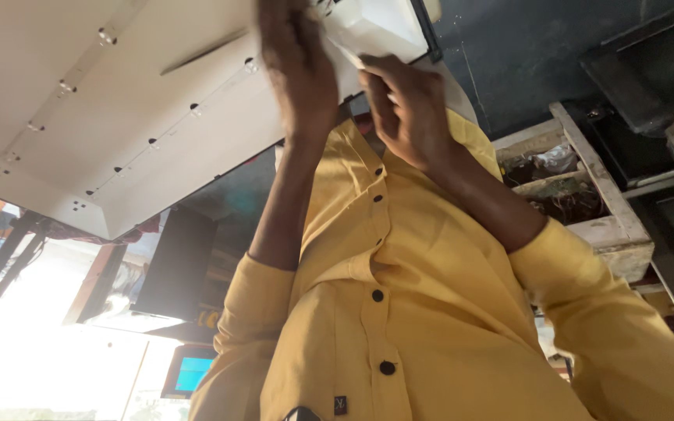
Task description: The person works on the underside of a white LED light panel, using a screwdriver to unscrew and pry components from it and handling small parts removed from the panel. They then take a soldering iron and solder on the panel's circuit area.
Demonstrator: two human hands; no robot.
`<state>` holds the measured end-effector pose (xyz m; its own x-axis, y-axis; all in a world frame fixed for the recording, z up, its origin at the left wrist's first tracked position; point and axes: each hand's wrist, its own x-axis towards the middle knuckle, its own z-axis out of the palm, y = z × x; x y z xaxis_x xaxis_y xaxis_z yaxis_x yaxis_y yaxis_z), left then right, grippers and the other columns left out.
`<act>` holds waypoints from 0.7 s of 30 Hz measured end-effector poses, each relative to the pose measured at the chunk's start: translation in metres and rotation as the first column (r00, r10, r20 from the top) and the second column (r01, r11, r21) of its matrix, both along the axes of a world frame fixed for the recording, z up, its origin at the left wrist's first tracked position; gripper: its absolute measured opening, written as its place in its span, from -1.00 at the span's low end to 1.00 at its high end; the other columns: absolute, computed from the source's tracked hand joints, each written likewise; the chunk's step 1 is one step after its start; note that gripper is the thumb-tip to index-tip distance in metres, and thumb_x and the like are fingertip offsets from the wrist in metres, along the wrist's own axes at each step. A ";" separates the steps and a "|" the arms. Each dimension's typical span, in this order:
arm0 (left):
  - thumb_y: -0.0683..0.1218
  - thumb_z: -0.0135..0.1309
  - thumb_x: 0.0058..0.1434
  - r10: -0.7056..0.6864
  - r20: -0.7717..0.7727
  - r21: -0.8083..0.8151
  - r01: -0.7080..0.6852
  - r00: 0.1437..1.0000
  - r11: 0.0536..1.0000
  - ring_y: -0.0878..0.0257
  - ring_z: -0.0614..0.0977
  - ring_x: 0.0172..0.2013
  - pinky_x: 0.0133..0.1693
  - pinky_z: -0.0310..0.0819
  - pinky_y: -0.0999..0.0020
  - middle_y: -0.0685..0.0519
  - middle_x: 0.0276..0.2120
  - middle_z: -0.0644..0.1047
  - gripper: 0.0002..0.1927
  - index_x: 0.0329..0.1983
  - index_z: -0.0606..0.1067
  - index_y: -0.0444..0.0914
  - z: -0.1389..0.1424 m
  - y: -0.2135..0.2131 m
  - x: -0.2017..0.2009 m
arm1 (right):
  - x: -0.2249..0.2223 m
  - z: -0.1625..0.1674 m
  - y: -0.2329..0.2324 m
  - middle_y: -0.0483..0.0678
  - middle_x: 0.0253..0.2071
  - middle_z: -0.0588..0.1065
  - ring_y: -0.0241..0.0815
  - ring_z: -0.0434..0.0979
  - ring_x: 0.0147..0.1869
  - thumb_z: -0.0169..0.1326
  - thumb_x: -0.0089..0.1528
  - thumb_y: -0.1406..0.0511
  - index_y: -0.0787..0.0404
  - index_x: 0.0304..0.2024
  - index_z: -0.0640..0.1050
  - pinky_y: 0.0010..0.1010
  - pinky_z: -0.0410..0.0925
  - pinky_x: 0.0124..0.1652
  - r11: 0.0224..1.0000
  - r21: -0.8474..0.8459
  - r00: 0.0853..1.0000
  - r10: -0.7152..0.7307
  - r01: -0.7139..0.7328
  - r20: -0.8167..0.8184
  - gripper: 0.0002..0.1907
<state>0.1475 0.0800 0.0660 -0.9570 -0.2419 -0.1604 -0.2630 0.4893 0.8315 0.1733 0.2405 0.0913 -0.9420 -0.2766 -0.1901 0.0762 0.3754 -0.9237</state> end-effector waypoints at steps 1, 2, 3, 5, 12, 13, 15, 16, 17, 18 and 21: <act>-0.30 -0.08 0.50 0.017 -0.003 -0.052 -0.017 1.000 0.998 0.07 0.43 -0.24 -0.15 0.37 0.23 -0.07 -0.16 0.36 -0.92 0.00 0.34 -0.31 0.006 -0.009 -0.001 | 0.003 0.003 0.005 0.11 -0.24 0.56 -0.12 0.65 -0.28 0.06 0.48 0.50 0.37 0.12 0.48 -0.36 0.45 -0.29 0.999 0.032 0.999 -0.038 0.038 -0.004 -0.83; -0.30 -0.09 0.51 0.026 -0.009 -0.100 -0.027 1.000 0.995 0.10 0.42 -0.26 -0.18 0.36 0.27 -0.06 -0.15 0.34 -0.93 -0.03 0.34 -0.29 0.012 -0.016 -0.002 | 0.006 0.006 0.010 0.11 -0.26 0.56 -0.13 0.64 -0.30 0.08 0.48 0.49 0.37 0.11 0.49 -0.36 0.44 -0.31 0.994 0.067 0.996 -0.083 0.084 -0.010 -0.84; -0.30 -0.09 0.51 0.052 0.011 -0.096 -0.051 0.999 0.994 0.11 0.39 -0.29 -0.22 0.34 0.28 -0.05 -0.15 0.35 -0.94 -0.02 0.35 -0.30 0.019 -0.021 0.000 | 0.010 0.009 0.013 0.10 -0.25 0.57 -0.16 0.65 -0.29 0.08 0.49 0.48 0.37 0.12 0.49 -0.38 0.44 -0.32 0.988 0.080 0.991 -0.133 0.134 -0.022 -0.84; -0.31 -0.08 0.51 0.126 0.044 -0.102 -0.121 0.991 0.987 0.14 0.33 -0.36 -0.29 0.28 0.28 -0.03 -0.16 0.36 -0.94 -0.02 0.37 -0.32 0.029 -0.029 0.003 | 0.017 0.011 0.019 0.08 -0.25 0.58 -0.22 0.65 -0.28 0.08 0.51 0.46 0.37 0.14 0.49 -0.42 0.44 -0.33 0.973 0.088 0.977 -0.209 0.212 -0.050 -0.83; -0.31 -0.05 0.49 -0.037 0.109 -0.008 0.038 0.993 0.999 0.23 0.45 -0.23 -0.19 0.40 0.37 0.00 -0.15 0.38 -0.94 -0.05 0.39 -0.31 0.036 -0.029 0.003 | 0.022 -0.005 0.057 -0.02 -0.27 0.59 -0.42 0.50 -0.39 0.01 0.55 0.30 0.32 0.16 0.44 -0.55 0.25 -0.43 0.922 -0.050 0.923 -0.381 0.384 0.056 -0.79; -0.31 -0.05 0.49 -0.064 0.104 -0.009 0.066 0.993 0.998 0.23 0.45 -0.23 -0.19 0.40 0.37 -0.01 -0.16 0.38 -0.94 -0.06 0.39 -0.31 0.035 -0.030 0.001 | 0.021 -0.007 0.066 -0.01 -0.22 0.59 -0.45 0.43 -0.41 -0.01 0.57 0.28 0.30 0.19 0.44 -0.54 0.25 -0.42 0.917 -0.072 0.919 -0.388 0.393 0.074 -0.77; -0.31 -0.03 0.48 -0.088 0.093 0.018 0.087 0.992 0.996 0.21 0.44 -0.24 -0.18 0.39 0.36 -0.02 -0.19 0.38 -0.95 -0.08 0.39 -0.32 0.033 -0.029 -0.002 | 0.015 -0.018 0.084 0.01 -0.21 0.59 -0.45 0.36 -0.43 -0.01 0.60 0.26 0.29 0.19 0.45 -0.54 0.26 -0.40 0.904 -0.048 0.904 -0.420 0.424 0.077 -0.77; -0.32 -0.03 0.48 -0.082 0.104 0.040 0.078 0.991 0.996 0.20 0.43 -0.26 -0.17 0.40 0.35 -0.03 -0.21 0.39 -0.95 -0.09 0.38 -0.32 0.031 -0.028 -0.002 | 0.010 -0.026 0.090 0.01 -0.25 0.59 -0.43 0.37 -0.41 0.01 0.61 0.26 0.29 0.16 0.46 -0.54 0.25 -0.39 0.895 -0.003 0.893 -0.444 0.445 0.075 -0.79; -0.32 -0.02 0.47 -0.075 0.114 0.059 0.069 0.991 0.996 0.20 0.43 -0.28 -0.16 0.40 0.34 -0.03 -0.22 0.40 -0.94 -0.10 0.38 -0.33 0.031 -0.028 -0.001 | 0.006 -0.035 0.093 0.01 -0.29 0.58 -0.42 0.37 -0.40 0.03 0.61 0.26 0.28 0.13 0.48 -0.53 0.25 -0.39 0.885 0.039 0.882 -0.466 0.465 0.073 -0.81; -0.33 -0.02 0.44 -0.080 0.134 0.089 0.069 0.988 0.994 0.23 0.46 -0.29 -0.17 0.43 0.36 -0.01 -0.26 0.42 -0.94 -0.12 0.38 -0.33 0.031 -0.028 0.000 | 0.003 -0.042 0.096 0.01 -0.26 0.58 -0.41 0.37 -0.40 0.03 0.59 0.25 0.29 0.11 0.48 -0.53 0.26 -0.40 0.876 -0.007 0.876 -0.482 0.482 0.027 -0.79; -0.35 -0.01 0.35 -0.076 0.168 0.180 0.045 0.983 0.983 0.32 0.52 -0.33 -0.20 0.48 0.43 0.04 -0.34 0.48 -0.92 -0.17 0.40 -0.33 0.024 -0.028 0.000 | -0.015 -0.058 0.107 0.00 -0.17 0.56 -0.37 0.40 -0.34 0.02 0.53 0.24 0.29 0.07 0.49 -0.48 0.33 -0.37 0.820 -0.134 0.813 -0.570 0.556 -0.119 -0.78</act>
